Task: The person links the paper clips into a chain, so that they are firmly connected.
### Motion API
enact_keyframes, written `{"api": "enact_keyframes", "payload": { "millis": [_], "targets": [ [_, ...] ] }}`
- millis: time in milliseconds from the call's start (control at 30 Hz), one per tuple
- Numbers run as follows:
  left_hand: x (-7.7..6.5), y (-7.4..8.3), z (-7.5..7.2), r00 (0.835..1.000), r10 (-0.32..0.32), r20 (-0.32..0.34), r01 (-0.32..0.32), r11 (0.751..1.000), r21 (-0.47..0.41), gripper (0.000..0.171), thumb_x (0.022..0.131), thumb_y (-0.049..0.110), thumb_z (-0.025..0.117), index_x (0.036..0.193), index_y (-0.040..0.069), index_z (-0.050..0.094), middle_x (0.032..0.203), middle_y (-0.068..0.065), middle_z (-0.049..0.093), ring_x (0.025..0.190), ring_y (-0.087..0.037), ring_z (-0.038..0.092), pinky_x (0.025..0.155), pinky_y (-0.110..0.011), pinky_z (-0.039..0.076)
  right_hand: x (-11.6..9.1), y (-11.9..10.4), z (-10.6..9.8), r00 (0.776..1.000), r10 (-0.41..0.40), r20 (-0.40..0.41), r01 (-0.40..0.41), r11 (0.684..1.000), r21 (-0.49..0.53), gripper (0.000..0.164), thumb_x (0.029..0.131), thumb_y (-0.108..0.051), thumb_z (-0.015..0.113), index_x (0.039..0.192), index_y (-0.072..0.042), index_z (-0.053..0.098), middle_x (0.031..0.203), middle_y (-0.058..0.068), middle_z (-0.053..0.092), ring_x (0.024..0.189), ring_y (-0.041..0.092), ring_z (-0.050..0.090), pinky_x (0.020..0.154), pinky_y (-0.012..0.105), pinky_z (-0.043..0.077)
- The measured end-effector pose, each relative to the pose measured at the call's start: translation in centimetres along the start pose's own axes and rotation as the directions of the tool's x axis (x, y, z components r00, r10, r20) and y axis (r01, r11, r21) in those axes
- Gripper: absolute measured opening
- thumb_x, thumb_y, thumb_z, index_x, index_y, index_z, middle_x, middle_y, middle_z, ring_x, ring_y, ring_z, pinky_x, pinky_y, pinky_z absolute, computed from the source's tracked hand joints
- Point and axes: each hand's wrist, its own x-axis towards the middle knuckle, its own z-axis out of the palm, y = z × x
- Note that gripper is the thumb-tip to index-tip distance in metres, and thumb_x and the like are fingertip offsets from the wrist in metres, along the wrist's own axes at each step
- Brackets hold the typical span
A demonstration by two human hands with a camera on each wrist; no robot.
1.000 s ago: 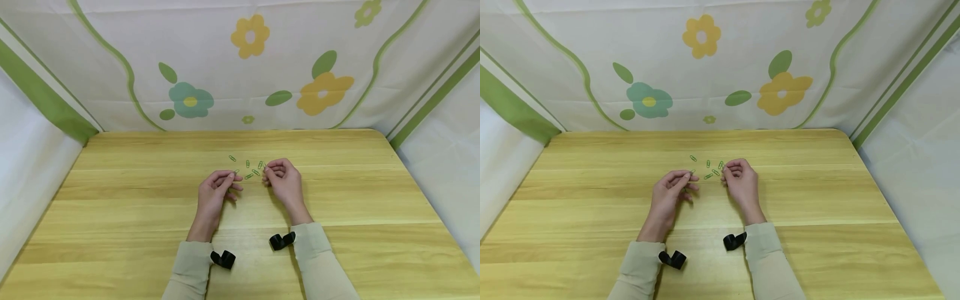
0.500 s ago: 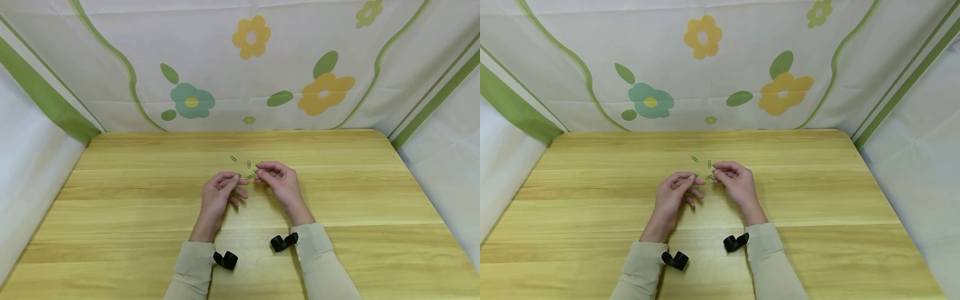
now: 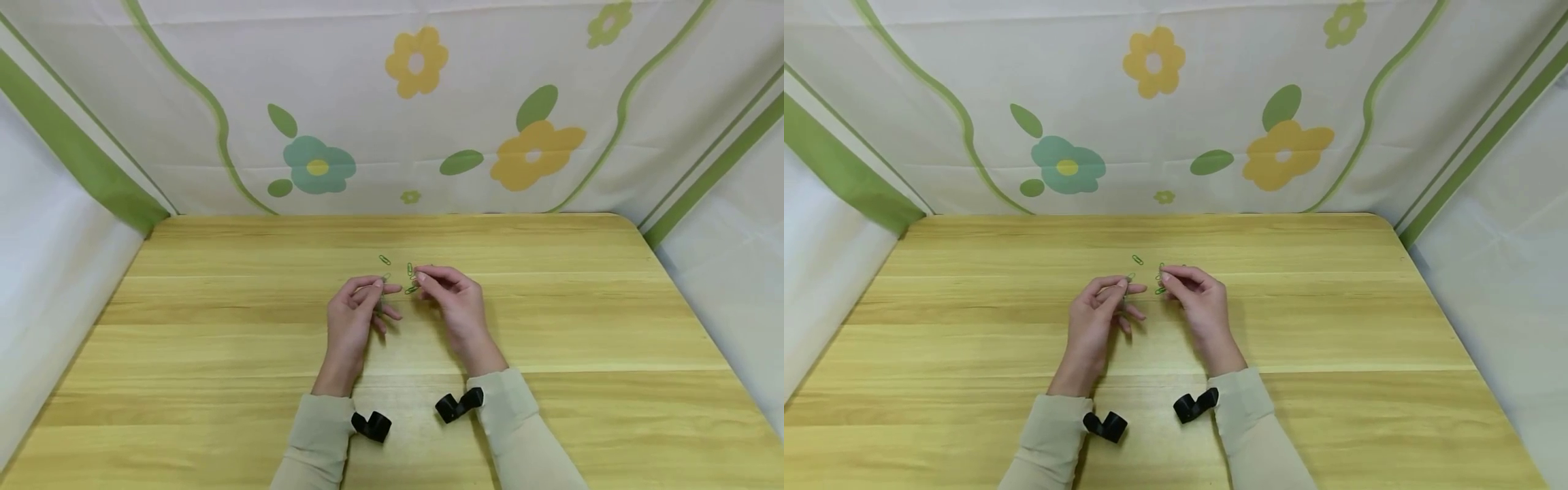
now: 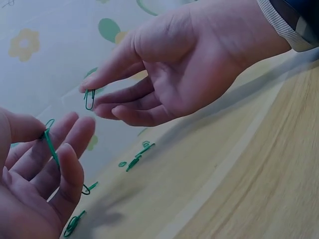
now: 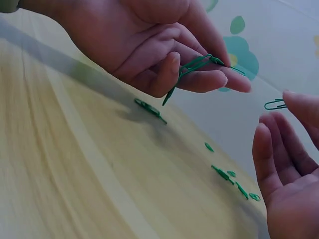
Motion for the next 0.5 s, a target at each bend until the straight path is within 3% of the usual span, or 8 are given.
{"api": "enact_keyframes", "payload": {
  "millis": [167, 300, 500],
  "targets": [
    [-0.2, 0.3, 0.1, 0.999, 0.037, -0.019, -0.038, 0.999, -0.031, 0.019, 0.109, 0.021, 0.066, 0.121, 0.007, 0.07, 0.106, -0.009, 0.084, 0.06, -0.017, 0.074, 0.049, -0.024, 0.051, -0.1, 0.1, 0.6, 0.999, -0.039, 0.011, 0.038, 0.999, 0.037, 0.018, 0.101, -0.001, 0.073, 0.102, -0.016, 0.082, 0.097, -0.001, 0.079, 0.086, 0.015, 0.077, 0.078, 0.028, 0.065],
    [-0.2, 0.3, 0.1, 0.998, 0.058, -0.021, -0.059, 0.998, -0.034, 0.019, 0.109, 0.021, 0.066, 0.121, 0.006, 0.07, 0.106, -0.009, 0.084, 0.059, -0.017, 0.073, 0.048, -0.024, 0.051, -0.1, 0.4, 0.9, 0.998, -0.06, -0.003, 0.06, 0.998, 0.033, 0.013, 0.103, 0.0, 0.07, 0.111, -0.003, 0.078, 0.097, -0.001, 0.077, 0.083, 0.013, 0.076, 0.078, 0.027, 0.065],
    [-0.3, 0.0, 0.4, 0.997, 0.079, -0.019, -0.08, 0.996, -0.042, 0.015, 0.109, 0.018, 0.066, 0.118, 0.006, 0.067, 0.109, -0.013, 0.084, 0.057, -0.017, 0.072, 0.047, -0.023, 0.049, -0.1, 0.5, 1.2, 0.998, -0.06, -0.016, 0.06, 0.998, 0.026, 0.024, 0.104, 0.003, 0.066, 0.125, 0.014, 0.068, 0.094, -0.001, 0.076, 0.083, 0.013, 0.075, 0.082, 0.027, 0.065]
  ]
}}
